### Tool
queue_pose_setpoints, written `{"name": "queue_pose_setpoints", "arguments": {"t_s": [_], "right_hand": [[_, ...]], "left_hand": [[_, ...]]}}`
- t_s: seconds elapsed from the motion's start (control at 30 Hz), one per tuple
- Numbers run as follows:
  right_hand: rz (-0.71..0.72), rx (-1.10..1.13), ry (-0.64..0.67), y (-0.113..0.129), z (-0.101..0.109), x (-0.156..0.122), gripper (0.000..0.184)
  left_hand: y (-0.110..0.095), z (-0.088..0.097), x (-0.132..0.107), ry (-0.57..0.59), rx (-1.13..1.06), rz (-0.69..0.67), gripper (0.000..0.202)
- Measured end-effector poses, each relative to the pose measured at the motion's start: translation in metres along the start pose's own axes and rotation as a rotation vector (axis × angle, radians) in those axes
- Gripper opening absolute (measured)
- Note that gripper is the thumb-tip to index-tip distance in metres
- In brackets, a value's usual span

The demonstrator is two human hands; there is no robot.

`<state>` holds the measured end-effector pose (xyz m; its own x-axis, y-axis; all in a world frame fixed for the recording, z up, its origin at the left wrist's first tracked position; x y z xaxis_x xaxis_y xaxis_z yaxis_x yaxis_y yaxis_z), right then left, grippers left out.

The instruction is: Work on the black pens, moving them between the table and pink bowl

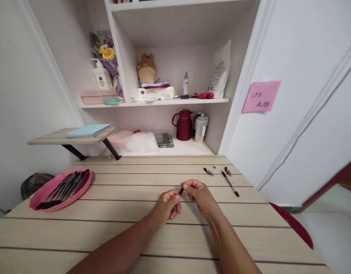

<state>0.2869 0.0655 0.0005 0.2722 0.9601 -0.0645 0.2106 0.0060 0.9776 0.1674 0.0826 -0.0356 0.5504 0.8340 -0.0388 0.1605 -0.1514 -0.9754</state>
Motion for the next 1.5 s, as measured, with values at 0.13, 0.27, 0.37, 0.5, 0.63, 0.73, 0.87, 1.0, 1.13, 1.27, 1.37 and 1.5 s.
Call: {"name": "queue_pose_setpoints", "arguments": {"t_s": [0.13, 0.27, 0.37, 0.5, 0.63, 0.73, 0.87, 1.0, 1.13, 1.27, 1.37, 1.5], "right_hand": [[0.025, -0.028, -0.007, 0.001, -0.002, 0.0, 0.029], [0.07, -0.065, -0.057, 0.003, -0.002, 0.0, 0.031], [0.078, -0.066, -0.049, 0.005, -0.003, -0.003, 0.03], [0.057, -0.035, -0.042, 0.005, -0.001, -0.003, 0.037], [0.083, -0.047, -0.068, 0.001, 0.0, 0.001, 0.03], [0.09, -0.046, -0.06, 0.0, -0.001, 0.002, 0.029], [0.051, -0.018, -0.026, 0.002, -0.002, -0.001, 0.03], [0.057, -0.013, -0.046, 0.002, -0.001, -0.001, 0.029], [0.072, -0.027, -0.072, -0.003, -0.001, 0.002, 0.029], [0.078, -0.017, -0.074, -0.006, -0.002, 0.004, 0.031], [0.077, -0.016, -0.064, -0.004, -0.003, 0.002, 0.029], [0.056, 0.008, -0.017, 0.0, -0.004, -0.001, 0.029]], "left_hand": [[0.003, 0.001, 0.001, -0.028, 0.028, -0.021, 0.044], [0.004, 0.001, 0.002, -0.063, 0.057, -0.049, 0.042], [0.003, 0.001, 0.002, -0.07, 0.061, -0.056, 0.043], [0.0, 0.002, 0.002, -0.081, 0.058, -0.047, 0.045], [0.001, 0.002, 0.002, -0.064, 0.067, -0.055, 0.046], [0.002, 0.001, 0.003, -0.042, 0.073, -0.06, 0.045], [0.003, 0.002, 0.003, -0.04, 0.058, -0.064, 0.044], [0.003, 0.002, 0.003, -0.049, 0.057, -0.062, 0.044], [0.002, 0.002, 0.002, -0.05, 0.069, -0.05, 0.041], [0.001, 0.001, 0.002, -0.053, 0.069, -0.065, 0.042], [0.001, 0.001, 0.002, -0.059, 0.065, -0.061, 0.043], [0.002, 0.001, 0.002, -0.052, 0.059, -0.056, 0.042]]}}
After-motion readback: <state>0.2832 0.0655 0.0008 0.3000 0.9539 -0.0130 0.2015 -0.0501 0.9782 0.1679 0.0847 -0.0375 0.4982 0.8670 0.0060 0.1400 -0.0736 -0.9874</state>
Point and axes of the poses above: each hand's wrist, its own x-axis towards the middle knuckle, its own z-axis out of the back of the hand, y = z × x, the point moved 5 cm from there along x, towards the middle knuckle, and after that the axes turned 9 degrees about -y, right-handed, at the moved point
